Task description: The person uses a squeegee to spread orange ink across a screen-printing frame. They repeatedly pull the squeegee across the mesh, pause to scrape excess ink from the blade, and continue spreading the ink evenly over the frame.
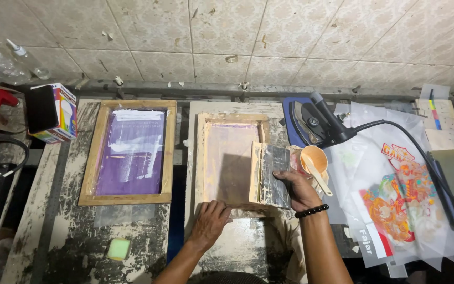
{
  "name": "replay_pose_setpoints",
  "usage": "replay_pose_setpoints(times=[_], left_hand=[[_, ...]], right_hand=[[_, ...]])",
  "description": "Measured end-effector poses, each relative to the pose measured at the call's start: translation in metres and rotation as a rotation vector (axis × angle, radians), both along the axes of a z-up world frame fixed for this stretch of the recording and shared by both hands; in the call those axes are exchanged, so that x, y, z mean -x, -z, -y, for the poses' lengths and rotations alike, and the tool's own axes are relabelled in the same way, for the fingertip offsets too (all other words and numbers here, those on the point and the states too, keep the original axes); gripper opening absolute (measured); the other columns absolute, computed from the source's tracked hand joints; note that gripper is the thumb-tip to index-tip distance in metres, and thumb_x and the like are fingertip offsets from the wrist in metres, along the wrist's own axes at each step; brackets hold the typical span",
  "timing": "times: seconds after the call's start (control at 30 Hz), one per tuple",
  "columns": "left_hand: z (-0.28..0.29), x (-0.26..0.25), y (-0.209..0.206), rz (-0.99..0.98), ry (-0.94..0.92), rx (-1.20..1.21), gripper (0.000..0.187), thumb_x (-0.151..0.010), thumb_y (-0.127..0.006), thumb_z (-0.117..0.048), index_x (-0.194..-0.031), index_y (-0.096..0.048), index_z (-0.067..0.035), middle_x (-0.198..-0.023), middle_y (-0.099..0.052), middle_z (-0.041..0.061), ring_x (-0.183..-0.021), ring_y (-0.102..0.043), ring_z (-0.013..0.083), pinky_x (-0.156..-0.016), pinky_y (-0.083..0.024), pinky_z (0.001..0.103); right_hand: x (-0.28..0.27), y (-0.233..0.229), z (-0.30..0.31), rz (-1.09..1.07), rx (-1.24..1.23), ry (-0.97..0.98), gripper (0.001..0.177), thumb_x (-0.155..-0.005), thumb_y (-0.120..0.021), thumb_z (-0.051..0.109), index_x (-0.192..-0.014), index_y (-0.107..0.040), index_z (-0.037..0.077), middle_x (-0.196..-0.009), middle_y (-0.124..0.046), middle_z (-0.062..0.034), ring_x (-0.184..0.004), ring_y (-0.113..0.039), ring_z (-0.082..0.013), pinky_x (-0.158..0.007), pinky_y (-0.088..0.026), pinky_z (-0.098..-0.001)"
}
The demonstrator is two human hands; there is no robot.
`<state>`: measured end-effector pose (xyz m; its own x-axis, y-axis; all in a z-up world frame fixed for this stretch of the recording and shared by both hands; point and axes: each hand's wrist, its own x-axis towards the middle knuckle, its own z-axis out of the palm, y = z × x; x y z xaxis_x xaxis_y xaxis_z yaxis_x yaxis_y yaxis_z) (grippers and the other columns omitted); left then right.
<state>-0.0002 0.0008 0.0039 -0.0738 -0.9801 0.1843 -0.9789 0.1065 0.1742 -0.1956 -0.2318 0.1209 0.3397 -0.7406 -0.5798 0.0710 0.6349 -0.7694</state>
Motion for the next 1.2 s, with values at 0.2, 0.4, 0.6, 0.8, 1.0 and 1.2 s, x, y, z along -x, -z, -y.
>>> replay_pose_setpoints(times=[0.2, 0.4, 0.6, 0.8, 1.0, 1.2], left_hand=[[0.004, -0.002, -0.01, -0.012, -0.01, 0.031, 0.048, -0.091, -0.078, -0.029, -0.132, -0.06, -0.013, -0.119, -0.062, 0.009, -0.103, -0.058, 0.0276, -0.084, -0.047, 0.042], [0.026, -0.011, -0.101, -0.102, -0.01, 0.062, 0.045, -0.089, -0.079, -0.034, -0.126, -0.065, -0.013, -0.11, -0.061, 0.006, -0.097, -0.055, 0.0246, -0.081, -0.044, 0.037], [0.059, -0.046, -0.174, -0.231, 0.006, 0.071, 0.027, -0.086, -0.079, -0.022, -0.11, -0.073, -0.01, -0.102, -0.059, 0.005, -0.095, -0.058, 0.0258, -0.08, -0.042, 0.042], [0.088, -0.055, -0.251, -0.278, -0.033, 0.057, 0.031, -0.085, -0.08, -0.021, -0.114, -0.074, -0.011, -0.099, -0.062, 0.006, -0.097, -0.06, 0.0281, -0.082, -0.043, 0.042], [0.055, -0.039, -0.167, -0.224, 0.015, -0.077, 0.026, -0.086, -0.078, -0.021, -0.11, -0.072, -0.011, -0.098, -0.06, 0.005, -0.096, -0.058, 0.0257, -0.083, -0.043, 0.042], [0.001, 0.001, -0.08, -0.142, 0.022, 0.031, 0.045, -0.081, -0.086, -0.027, -0.116, -0.065, -0.009, -0.106, -0.061, 0.007, -0.093, -0.054, 0.0266, -0.077, -0.042, 0.042]], right_hand=[[0.0, -0.049, 0.011, 0.103, 0.102, -0.043, 0.015, -0.077, -0.075, -0.002, -0.086, -0.067, 0.007, -0.089, -0.074, -0.0077, -0.093, -0.072, -0.0194, -0.099, -0.056, -0.0329], [-0.003, -0.083, 0.031, 0.105, 0.09, -0.045, 0.014, -0.079, -0.072, 0.002, -0.093, -0.073, 0.005, -0.097, -0.077, -0.0085, -0.095, -0.074, -0.0196, -0.093, -0.058, -0.0288], [-0.005, -0.105, 0.041, 0.116, 0.244, -0.057, 0.026, -0.083, -0.068, 0.005, -0.108, -0.069, 0.007, -0.094, -0.073, -0.0087, -0.094, -0.073, -0.0205, -0.086, -0.059, -0.0395], [-0.036, -0.177, 0.009, 0.153, 0.29, -0.039, 0.027, -0.082, -0.069, 0.004, -0.109, -0.07, 0.006, -0.094, -0.071, -0.008, -0.095, -0.072, -0.02, -0.092, -0.058, -0.038], [-0.035, -0.162, 0.012, 0.114, 0.228, -0.036, 0.026, -0.08, -0.071, 0.005, -0.105, -0.07, 0.008, -0.092, -0.073, -0.0073, -0.089, -0.074, -0.0203, -0.084, -0.059, -0.0368], [-0.045, -0.076, 0.034, 0.159, 0.026, -0.088, 0.038, -0.077, -0.071, -0.004, -0.114, -0.067, 0.003, -0.102, -0.075, -0.0145, -0.086, -0.073, -0.0263, -0.082, -0.062, -0.0397]])
